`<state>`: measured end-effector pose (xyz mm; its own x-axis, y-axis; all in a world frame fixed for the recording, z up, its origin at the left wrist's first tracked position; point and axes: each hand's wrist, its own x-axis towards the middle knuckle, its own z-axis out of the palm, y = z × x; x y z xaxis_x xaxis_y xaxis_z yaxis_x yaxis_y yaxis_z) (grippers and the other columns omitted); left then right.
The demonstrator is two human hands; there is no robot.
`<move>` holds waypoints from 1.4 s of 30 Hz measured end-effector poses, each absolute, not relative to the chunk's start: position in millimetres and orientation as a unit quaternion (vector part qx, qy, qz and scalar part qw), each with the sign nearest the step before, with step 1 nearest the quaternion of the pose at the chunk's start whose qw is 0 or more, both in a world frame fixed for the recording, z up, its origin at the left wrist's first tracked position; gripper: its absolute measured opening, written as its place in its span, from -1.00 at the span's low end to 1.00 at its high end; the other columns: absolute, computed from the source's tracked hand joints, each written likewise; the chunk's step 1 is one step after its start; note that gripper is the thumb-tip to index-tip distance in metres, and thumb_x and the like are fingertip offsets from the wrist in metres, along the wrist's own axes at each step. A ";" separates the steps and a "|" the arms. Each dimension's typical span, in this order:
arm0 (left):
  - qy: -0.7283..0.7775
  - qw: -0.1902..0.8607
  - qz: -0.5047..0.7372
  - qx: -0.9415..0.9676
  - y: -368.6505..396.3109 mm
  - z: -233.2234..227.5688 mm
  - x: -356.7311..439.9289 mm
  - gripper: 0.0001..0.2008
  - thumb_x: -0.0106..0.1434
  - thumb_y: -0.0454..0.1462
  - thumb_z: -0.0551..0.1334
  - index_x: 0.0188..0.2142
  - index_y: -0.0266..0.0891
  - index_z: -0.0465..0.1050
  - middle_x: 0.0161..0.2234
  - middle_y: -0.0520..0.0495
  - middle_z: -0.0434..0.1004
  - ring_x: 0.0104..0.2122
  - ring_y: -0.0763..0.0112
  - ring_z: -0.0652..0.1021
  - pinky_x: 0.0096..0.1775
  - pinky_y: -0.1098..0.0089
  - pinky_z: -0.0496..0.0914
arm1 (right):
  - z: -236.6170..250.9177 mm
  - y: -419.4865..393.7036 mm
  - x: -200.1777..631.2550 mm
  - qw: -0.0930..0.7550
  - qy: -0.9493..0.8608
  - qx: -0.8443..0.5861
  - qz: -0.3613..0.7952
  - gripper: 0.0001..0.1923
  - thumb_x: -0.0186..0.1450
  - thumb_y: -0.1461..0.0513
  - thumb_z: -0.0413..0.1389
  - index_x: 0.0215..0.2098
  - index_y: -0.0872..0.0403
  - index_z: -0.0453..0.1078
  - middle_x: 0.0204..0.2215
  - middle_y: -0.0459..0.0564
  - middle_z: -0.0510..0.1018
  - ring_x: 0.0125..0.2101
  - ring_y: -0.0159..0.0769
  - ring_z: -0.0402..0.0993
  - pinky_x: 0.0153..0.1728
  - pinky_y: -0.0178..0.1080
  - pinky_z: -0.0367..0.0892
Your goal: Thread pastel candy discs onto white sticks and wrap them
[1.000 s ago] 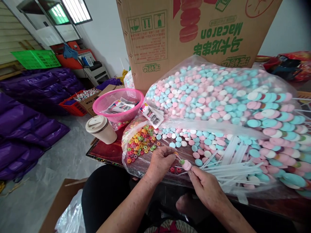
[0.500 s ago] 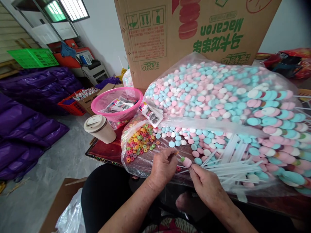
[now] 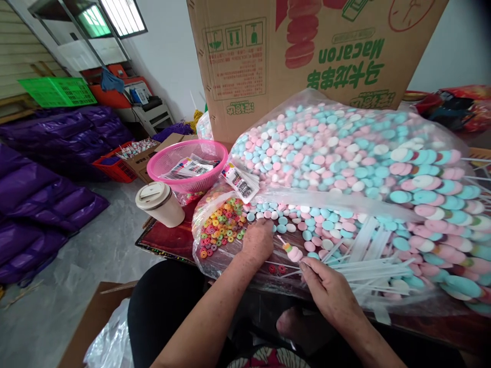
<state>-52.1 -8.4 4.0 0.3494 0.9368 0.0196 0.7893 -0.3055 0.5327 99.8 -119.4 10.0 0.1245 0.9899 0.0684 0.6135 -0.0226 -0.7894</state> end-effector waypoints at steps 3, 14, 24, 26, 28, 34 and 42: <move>0.543 0.231 0.192 0.784 -12.8 -1.1 -58.7 -0.82 0.19 -0.32 0.10 -0.27 -0.23 0.46 -0.23 -0.17 0.50 -0.20 0.24 0.49 -0.11 0.33 0.34 | 11.3 -119.2 100.8 0.347 -0.604 -0.670 0.257 -0.61 0.26 0.01 -0.11 -0.45 0.07 0.42 -0.61 -0.06 0.48 -0.58 -0.33 0.35 -0.49 -0.34 0.28; 0.482 0.255 0.132 0.828 -16.1 7.9 -69.3 -0.83 0.15 -0.31 0.11 -0.31 -0.22 0.46 -0.29 -0.06 0.51 -0.26 0.33 0.49 -0.17 0.38 0.36 | 3.5 -117.7 98.8 0.355 -0.593 -0.669 0.271 -0.63 0.25 0.03 -0.09 -0.36 0.08 0.45 -0.46 -0.02 0.57 -0.46 -0.29 0.45 -0.39 -0.33 0.31; 0.492 0.161 0.155 0.841 -32.3 -5.0 -55.0 -0.86 0.13 -0.34 0.11 -0.33 -0.23 0.43 -0.21 -0.13 0.46 -0.18 0.24 0.44 -0.10 0.28 0.32 | -0.8 -118.9 100.0 0.338 -0.604 -0.669 0.270 -0.64 0.27 0.04 -0.11 -0.41 0.05 0.41 -0.53 -0.07 0.53 -0.52 -0.33 0.40 -0.45 -0.35 0.28; 0.504 0.212 0.202 0.812 -35.6 -8.2 -54.4 -0.88 0.07 -0.37 0.13 -0.38 -0.23 0.40 -0.30 -0.06 0.47 -0.27 0.32 0.46 -0.18 0.35 0.34 | -3.4 -119.5 100.1 0.329 -0.609 -0.670 0.269 -0.64 0.27 0.04 -0.12 -0.44 0.05 0.39 -0.55 -0.08 0.51 -0.53 -0.33 0.39 -0.46 -0.34 0.27; 0.543 0.279 0.248 0.753 -37.7 -11.0 -53.6 -0.91 0.03 -0.38 0.14 -0.43 -0.22 0.37 -0.44 0.02 0.45 -0.40 0.40 0.45 -0.29 0.41 0.34 | -6.3 -120.8 101.3 0.318 -0.613 -0.672 0.266 -0.64 0.28 0.04 -0.13 -0.45 0.04 0.38 -0.56 -0.08 0.50 -0.54 -0.33 0.38 -0.47 -0.34 0.25; 0.533 0.470 0.376 0.595 -39.0 -12.6 -50.9 -0.89 0.00 -0.36 0.16 -0.41 -0.26 0.38 -0.52 0.06 0.43 -0.51 0.50 0.41 -0.42 0.48 0.31 | -15.4 -123.4 103.2 0.298 -0.627 -0.674 0.252 -0.65 0.30 0.07 -0.16 -0.42 0.04 0.37 -0.53 -0.06 0.52 -0.49 -0.30 0.42 -0.44 -0.31 0.24; 0.491 0.617 0.439 0.431 -39.4 -9.6 -55.3 -0.87 -0.08 -0.32 0.24 -0.45 -0.28 0.38 -0.61 0.09 0.41 -0.62 0.57 0.37 -0.54 0.53 0.26 | -20.9 -121.7 100.1 0.277 -0.633 -0.685 0.234 -0.64 0.30 0.08 -0.17 -0.41 0.04 0.38 -0.51 -0.03 0.52 -0.49 -0.27 0.42 -0.44 -0.29 0.23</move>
<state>-55.3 -39.4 -9.6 0.1328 0.9646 -0.2279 -0.1176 0.2436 0.9627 100.1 -121.7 -20.9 0.0904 0.9954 0.0302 0.7366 -0.0465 -0.6748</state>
